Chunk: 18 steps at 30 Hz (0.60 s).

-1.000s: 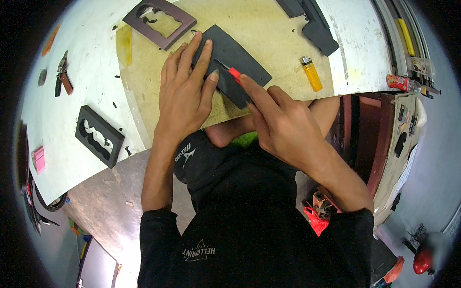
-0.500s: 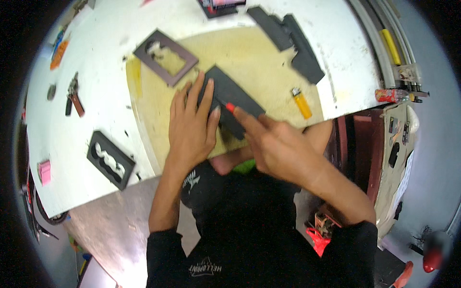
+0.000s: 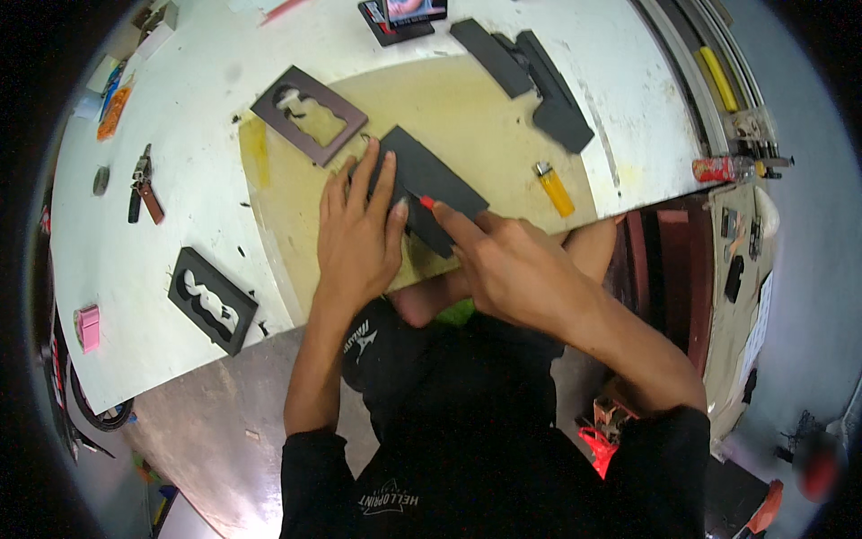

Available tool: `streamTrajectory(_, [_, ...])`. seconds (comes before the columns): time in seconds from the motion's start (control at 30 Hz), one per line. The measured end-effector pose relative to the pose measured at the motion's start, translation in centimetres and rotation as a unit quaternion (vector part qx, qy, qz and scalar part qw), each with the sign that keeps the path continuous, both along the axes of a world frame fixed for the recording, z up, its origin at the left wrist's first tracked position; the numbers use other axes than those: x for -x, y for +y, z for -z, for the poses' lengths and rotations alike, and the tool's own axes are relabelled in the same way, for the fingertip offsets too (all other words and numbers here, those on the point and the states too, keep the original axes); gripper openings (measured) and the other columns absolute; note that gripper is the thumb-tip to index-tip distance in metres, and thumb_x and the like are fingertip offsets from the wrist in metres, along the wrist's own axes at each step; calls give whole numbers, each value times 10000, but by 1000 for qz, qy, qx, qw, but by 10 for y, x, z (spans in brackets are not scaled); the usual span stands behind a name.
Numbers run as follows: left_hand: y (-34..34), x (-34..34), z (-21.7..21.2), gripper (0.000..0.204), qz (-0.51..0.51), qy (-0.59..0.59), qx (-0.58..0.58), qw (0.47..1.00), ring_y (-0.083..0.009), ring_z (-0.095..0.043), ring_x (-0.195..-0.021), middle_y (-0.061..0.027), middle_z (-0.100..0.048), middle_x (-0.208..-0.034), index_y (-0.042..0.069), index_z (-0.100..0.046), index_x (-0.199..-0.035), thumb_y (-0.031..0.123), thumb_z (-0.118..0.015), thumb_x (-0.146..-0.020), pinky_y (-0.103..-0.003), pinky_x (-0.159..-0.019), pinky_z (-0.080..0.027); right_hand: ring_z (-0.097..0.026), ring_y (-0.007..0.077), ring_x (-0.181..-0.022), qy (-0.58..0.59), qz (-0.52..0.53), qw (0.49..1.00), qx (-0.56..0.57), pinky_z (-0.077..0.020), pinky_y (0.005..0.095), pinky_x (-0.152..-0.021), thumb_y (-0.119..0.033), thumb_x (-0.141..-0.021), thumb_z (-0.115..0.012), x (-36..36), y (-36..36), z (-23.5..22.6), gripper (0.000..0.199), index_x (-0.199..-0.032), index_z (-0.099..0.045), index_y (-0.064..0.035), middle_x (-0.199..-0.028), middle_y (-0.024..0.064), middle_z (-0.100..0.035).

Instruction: The person uses a red utility knife to cut a rectangular piece of dark gray foam on a white table. They score the foam, remove a rectangular section, and refine the edges of the cutout.

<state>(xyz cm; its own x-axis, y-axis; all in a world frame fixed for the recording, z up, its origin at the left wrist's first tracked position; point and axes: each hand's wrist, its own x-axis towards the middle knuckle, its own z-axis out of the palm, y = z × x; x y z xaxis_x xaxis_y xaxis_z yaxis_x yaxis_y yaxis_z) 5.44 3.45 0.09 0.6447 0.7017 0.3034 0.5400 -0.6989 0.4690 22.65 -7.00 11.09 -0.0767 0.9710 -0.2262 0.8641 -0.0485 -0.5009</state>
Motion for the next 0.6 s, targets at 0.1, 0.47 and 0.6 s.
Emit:
streamTrajectory(0.1, [-1,2,4,539,-5,-6,2,1000,-445,-437,-1382,-159,-390,-1627,35,-488,-1516,221,-557,-1015,-526,-1189,-310,-691,449,-833,-7,-12,1000,-5,-548,479,-771,21,-909,-608,3,0,-2,513,-1417,-529,35,-928,271,-687])
streamTrajectory(0.47, [-2,0,7,528,-18,-6,-1,1000,-417,-435,-1408,-125,-405,-1626,79,-495,-1526,238,-555,-1026,-516,-1200,-308,-683,471,-905,-35,-10,995,89,-541,493,-807,11,-910,-618,-1,3,-27,517,-1420,-540,-3,-982,283,-701])
streamTrajectory(0.6, [-2,0,10,528,-18,-12,-2,1000,-414,-440,-1405,-122,-408,-1625,81,-501,-1522,238,-564,-1022,-518,-1196,-311,-718,440,-787,-25,-46,997,55,-564,482,-722,41,-877,-567,-6,8,-32,460,-1335,-572,85,-800,297,-689])
